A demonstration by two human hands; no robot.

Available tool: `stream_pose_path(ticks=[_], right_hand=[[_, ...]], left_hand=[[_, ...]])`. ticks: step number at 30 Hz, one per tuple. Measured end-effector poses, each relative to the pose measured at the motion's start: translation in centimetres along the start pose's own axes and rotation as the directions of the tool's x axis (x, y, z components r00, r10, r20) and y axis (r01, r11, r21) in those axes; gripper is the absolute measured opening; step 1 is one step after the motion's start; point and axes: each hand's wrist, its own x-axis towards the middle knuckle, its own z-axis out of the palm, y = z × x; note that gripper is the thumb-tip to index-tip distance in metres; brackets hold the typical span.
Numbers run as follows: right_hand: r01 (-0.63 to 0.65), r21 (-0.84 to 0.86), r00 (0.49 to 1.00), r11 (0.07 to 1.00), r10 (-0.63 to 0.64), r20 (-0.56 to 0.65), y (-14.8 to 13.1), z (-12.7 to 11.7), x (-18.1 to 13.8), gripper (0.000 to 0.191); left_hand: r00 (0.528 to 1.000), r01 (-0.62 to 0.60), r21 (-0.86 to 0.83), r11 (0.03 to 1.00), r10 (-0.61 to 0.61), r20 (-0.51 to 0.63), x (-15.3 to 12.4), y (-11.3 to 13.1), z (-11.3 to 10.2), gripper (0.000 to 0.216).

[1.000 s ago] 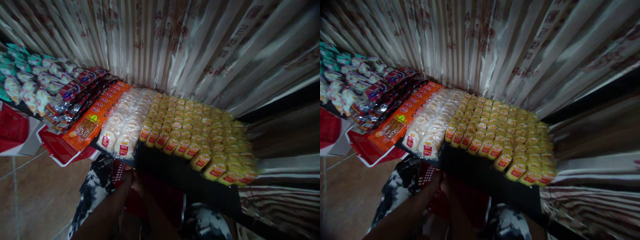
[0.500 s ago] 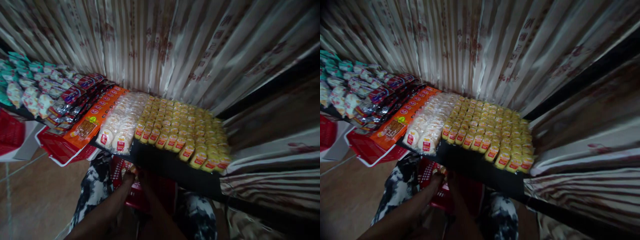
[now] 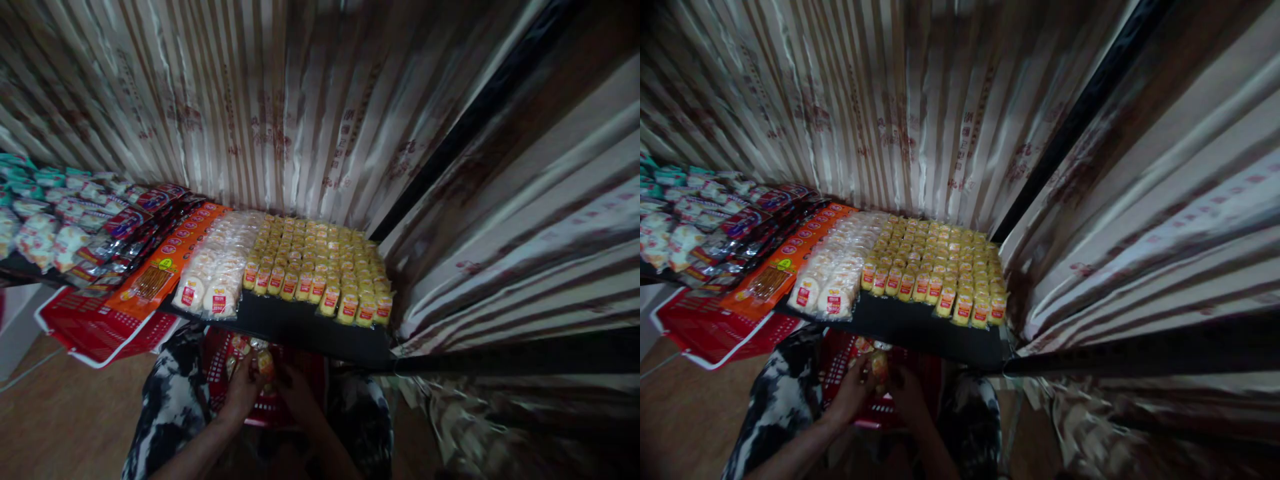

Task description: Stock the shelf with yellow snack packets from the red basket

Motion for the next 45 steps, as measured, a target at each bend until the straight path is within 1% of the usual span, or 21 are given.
stream_pose_path(ticks=[1, 3, 6, 10, 12, 15, 18, 21, 23, 26, 27, 29, 31, 34, 38, 40, 42, 45], right_hand=[[0.037, 0.007, 0.999, 0.999, -0.037, -0.007, -0.4, -0.1, -0.4, 0.031], [0.097, -0.006, 0.993, 0.995, -0.098, -0.06, -1.2, -0.4, -1.1, 0.03], [0.176, -0.067, 0.972, 0.982, -0.184, -0.149, -2.6, -1.1, -1.9, 0.029], [0.255, -0.163, 0.927, 0.953, -0.288, -0.239, -4.9, -2.5, -2.0, 0.028], [0.271, -0.216, 0.902, 0.938, -0.326, -0.284, -6.0, -3.2, -1.7, 0.026], [0.296, -0.288, 0.863, 0.911, -0.384, -0.329, -7.3, -4.1, -1.0, 0.027], [0.304, -0.373, 0.809, 0.876, -0.444, -0.384, -8.1, -4.9, -0.5, 0.031], [0.311, -0.472, 0.735, 0.825, -0.524, -0.431, -8.4, -5.8, 0.1, 0.033], [0.306, -0.537, 0.691, 0.786, -0.572, -0.443, -8.3, -6.4, 0.7, 0.033], [0.294, -0.605, 0.642, 0.74, -0.622, -0.448, -7.9, -7.0, 1.6, 0.033], [0.289, -0.62, 0.629, 0.729, -0.633, -0.451, -7.7, -7.2, 1.9, 0.033], [0.284, -0.642, 0.607, 0.712, -0.652, -0.454, -7.3, -7.4, 2.4, 0.033], [0.287, -0.652, 0.594, 0.702, -0.664, -0.453, -6.9, -7.5, 2.8, 0.032], [0.287, -0.662, 0.587, 0.693, -0.673, -0.45, -6.5, -7.7, 3.2, 0.032], [0.268, -0.67, 0.587, 0.692, -0.669, -0.456, -6.0, -7.7, 3.5, 0.032], [0.266, -0.672, 0.597, 0.692, -0.665, -0.449, -5.9, -7.7, 3.5, 0.032], [0.253, -0.677, 0.607, 0.691, -0.659, -0.445, -5.8, -7.7, 3.6, 0.032], [0.231, -0.685, 0.61, 0.691, -0.651, -0.451, -5.7, -7.8, 3.6, 0.033]], left_hand=[[0.997, -0.081, 0.029, 0.996, 0.081, 0.011, -0.5, 0.4, -0.2, 0.039], [0.974, -0.226, 0.077, 0.971, 0.225, 0.032, -1.6, 1.2, -0.6, 0.043], [0.932, -0.36, 0.123, 0.925, 0.361, 0.019, -2.7, 2.7, -1.0, 0.044], [0.883, -0.469, 0.058, 0.881, 0.469, 0.023, -2.8, 5.8, -1.0, 0.039], [0.863, -0.505, 0.021, 0.863, 0.505, 0.028, -2.2, 7.4, -0.7, 0.035], [0.829, -0.559, 0.0, 0.829, 0.559, -0.003, -1.1, 9.7, -0.1, 0.034], [0.804, -0.595, 0.001, 0.804, 0.595, -0.017, -0.1, 11.7, 0.6, 0.036], [0.775, -0.631, 0.009, 0.776, 0.631, -0.034, 0.9, 13.5, 1.2, 0.037], [0.749, -0.659, 0.033, 0.751, 0.66, -0.064, 1.6, 14.3, 1.6, 0.039], [0.711, -0.694, 0.077, 0.716, 0.698, -0.081, 2.6, 15.2, 2.4, 0.041], [0.71, -0.694, 0.089, 0.714, 0.7, -0.079, 2.8, 15.3, 2.7, 0.042], [0.722, -0.679, 0.117, 0.725, 0.688, -0.073, 3.2, 15.4, 3.2, 0.042], [0.73, -0.665, 0.148, 0.732, 0.679, -0.075, 3.4, 15.5, 3.7, 0.042], [0.731, -0.656, 0.18, 0.733, 0.677, -0.09, 3.7, 15.3, 4.2, 0.043], [0.703, -0.678, 0.171, 0.715, 0.698, -0.133, 4.4, 14.9, 4.9, 0.039], [0.699, -0.68, 0.16, 0.716, 0.698, -0.155, 4.6, 14.8, 5.2, 0.035], [0.71, -0.66, 0.18, 0.729, 0.684, -0.164, 4.6, 14.7, 5.5, 0.027], [0.726, -0.607, 0.293, 0.739, 0.665, -0.175, 4.3, 14.5, 5.6, 0.014]])
